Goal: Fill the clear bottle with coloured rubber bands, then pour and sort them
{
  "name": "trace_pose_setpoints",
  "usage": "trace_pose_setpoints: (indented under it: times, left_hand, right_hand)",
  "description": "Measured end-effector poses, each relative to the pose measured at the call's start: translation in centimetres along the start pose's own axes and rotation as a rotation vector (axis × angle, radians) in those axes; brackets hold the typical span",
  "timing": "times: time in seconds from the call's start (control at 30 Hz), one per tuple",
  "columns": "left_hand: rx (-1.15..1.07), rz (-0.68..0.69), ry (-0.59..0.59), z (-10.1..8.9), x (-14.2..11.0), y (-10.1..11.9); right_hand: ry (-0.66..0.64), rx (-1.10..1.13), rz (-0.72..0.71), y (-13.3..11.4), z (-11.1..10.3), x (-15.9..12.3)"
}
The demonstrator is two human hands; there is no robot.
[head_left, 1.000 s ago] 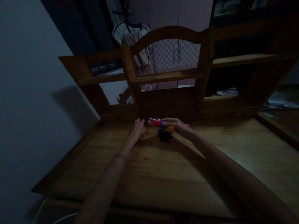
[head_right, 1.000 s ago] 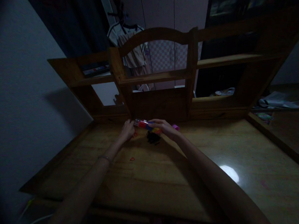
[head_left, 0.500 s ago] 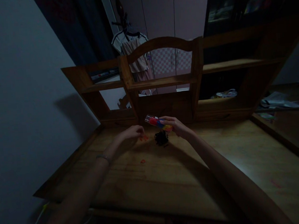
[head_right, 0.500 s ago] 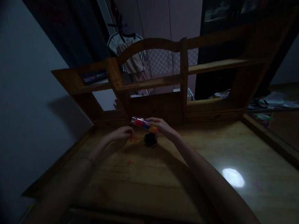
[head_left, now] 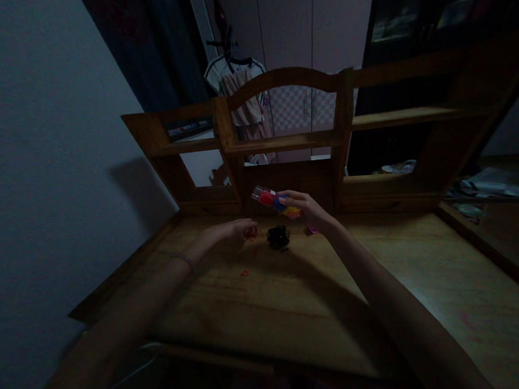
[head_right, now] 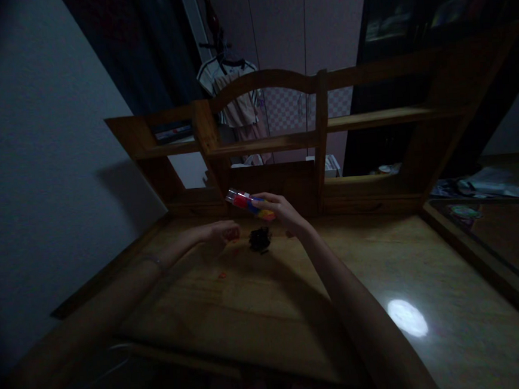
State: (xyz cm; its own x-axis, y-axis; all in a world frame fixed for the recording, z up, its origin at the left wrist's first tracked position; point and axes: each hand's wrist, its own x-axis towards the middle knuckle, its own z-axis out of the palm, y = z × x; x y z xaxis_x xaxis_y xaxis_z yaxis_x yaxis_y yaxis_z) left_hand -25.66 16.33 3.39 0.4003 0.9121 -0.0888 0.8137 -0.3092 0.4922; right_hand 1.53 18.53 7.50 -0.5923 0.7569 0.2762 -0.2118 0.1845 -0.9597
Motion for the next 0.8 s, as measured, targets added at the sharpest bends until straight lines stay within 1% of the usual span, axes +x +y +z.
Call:
trace_pose_setpoints:
  times: [0.07,0.13,0.23,0.3,0.33,0.43,0.57,0.67,0.8]
  left_hand:
    - [-0.022,-0.018,-0.051,-0.4,-0.2,0.0]
    - [-0.043,-0.044,-0.049,-0.8,-0.6,-0.3]
    - [-0.054,-0.102,0.047,-1.2,-1.1,-1.2]
    - [-0.058,-0.161,0.109,-0.9,-1.0,-2.0]
    - [-0.066,-0.193,0.116,-0.7,-0.8,-2.4]
    - [-0.122,-0.271,0.056,0.4,-0.1,-3.0]
    - [-0.193,-0.301,-0.027,1.4,0.7,-2.9]
    - [-0.196,-0.317,-0.038,1.6,1.0,-2.4]
    - [-0.148,-0.361,-0.019,1.7,1.4,-1.6]
  right_hand:
    - [-0.008,0.021,-0.016,-0.2,-0.1,0.0]
    - [-0.023,0.04,-0.03,-0.6,0.0,-0.1]
    - [-0.041,0.044,-0.052,-1.0,0.0,-0.3]
    - [-0.043,0.032,-0.059,-1.2,0.1,-0.4]
    - [-0.042,0.024,-0.062,-1.3,0.1,-0.5]
    - [-0.042,0.004,-0.067,-1.5,0.3,-0.7]
    - [-0.055,0.026,-0.052,-1.7,0.5,-0.8]
    - [-0.053,0.022,-0.057,-1.8,0.7,-0.8]
    - [-0.058,-0.042,-0.095,-1.8,0.7,-0.8]
